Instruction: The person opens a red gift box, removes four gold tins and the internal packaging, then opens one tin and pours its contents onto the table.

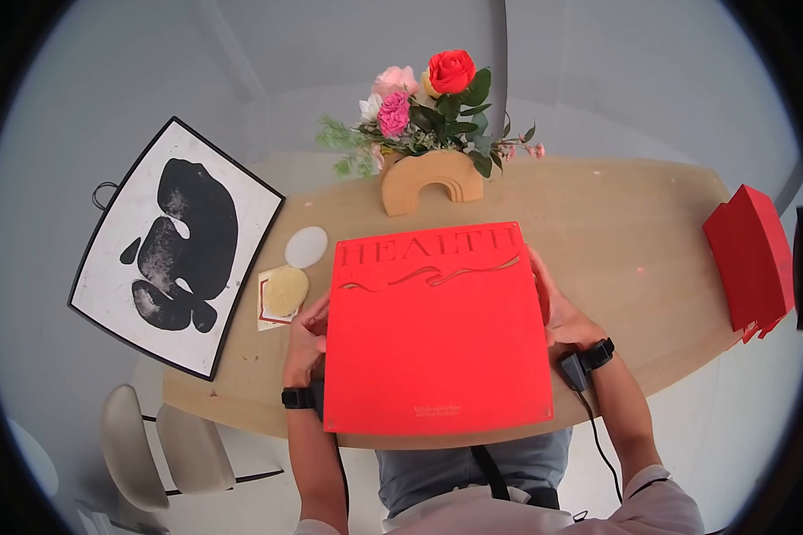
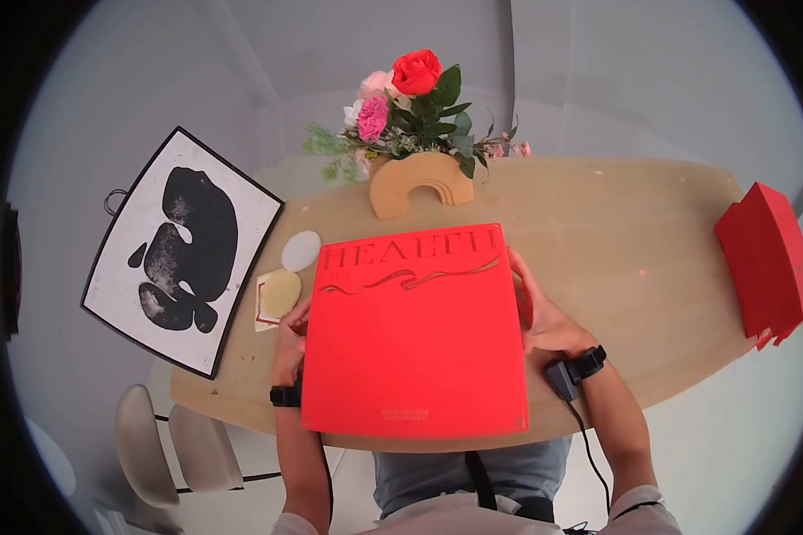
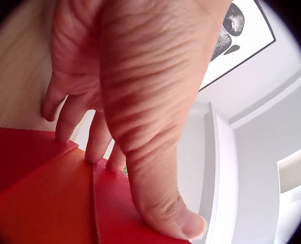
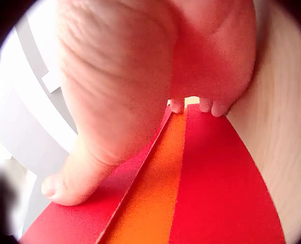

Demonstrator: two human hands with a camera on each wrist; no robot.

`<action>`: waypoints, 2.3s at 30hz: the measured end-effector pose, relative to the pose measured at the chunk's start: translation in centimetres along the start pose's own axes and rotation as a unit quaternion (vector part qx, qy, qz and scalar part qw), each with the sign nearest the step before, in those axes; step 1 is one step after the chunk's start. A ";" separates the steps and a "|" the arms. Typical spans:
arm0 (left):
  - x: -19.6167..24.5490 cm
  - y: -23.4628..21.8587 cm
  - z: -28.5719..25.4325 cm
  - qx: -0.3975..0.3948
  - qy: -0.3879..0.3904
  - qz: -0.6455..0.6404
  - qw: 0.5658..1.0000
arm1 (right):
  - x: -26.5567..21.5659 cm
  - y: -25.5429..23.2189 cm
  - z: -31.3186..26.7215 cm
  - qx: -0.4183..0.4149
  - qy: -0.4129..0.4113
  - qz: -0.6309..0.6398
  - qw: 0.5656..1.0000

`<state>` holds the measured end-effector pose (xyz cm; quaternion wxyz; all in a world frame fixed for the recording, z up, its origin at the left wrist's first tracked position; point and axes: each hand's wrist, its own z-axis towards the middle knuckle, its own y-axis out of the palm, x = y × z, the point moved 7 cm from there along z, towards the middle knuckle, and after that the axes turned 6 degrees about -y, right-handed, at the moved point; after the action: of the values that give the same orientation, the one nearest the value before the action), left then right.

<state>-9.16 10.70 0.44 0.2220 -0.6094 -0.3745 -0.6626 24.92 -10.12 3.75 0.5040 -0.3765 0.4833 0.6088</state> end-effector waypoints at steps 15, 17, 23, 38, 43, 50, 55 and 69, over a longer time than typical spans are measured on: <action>0.0 -0.3 0.1 -0.026 0.033 0.007 0.999 | -0.6 0.0 -0.2 -0.015 0.000 -0.025 1.000; 0.2 -0.1 0.0 -0.029 0.025 -0.005 0.999 | -0.4 -0.4 -0.4 -0.015 0.005 -0.032 0.999; 0.0 0.1 -0.3 -0.032 -0.020 -0.018 0.999 | -0.8 -0.1 -0.2 -0.019 0.008 -0.041 0.999; -0.2 -0.2 -0.1 -0.022 -0.040 0.012 0.999 | -0.8 0.1 0.0 -0.036 0.018 -0.025 0.999; 0.6 0.8 -0.4 -0.031 -0.040 -0.012 0.999 | -0.8 -0.5 -0.3 -0.032 0.043 -0.015 0.998; 0.1 0.5 -0.2 -0.075 -0.067 -0.006 0.995 | 0.6 -1.8 -0.6 -0.082 0.064 -0.034 0.994; -0.8 0.0 -0.4 -0.085 -0.105 0.025 0.991 | 0.5 -1.7 -0.5 -0.101 0.054 -0.069 0.991; -0.8 0.7 -0.5 -0.061 -0.128 0.067 0.988 | 0.5 -1.5 -0.1 -0.035 0.058 -0.036 0.997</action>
<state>-8.85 9.78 -0.20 0.1780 -0.7255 -0.3171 -0.5843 26.31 -10.01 2.99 0.4833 -0.4462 0.4760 0.5838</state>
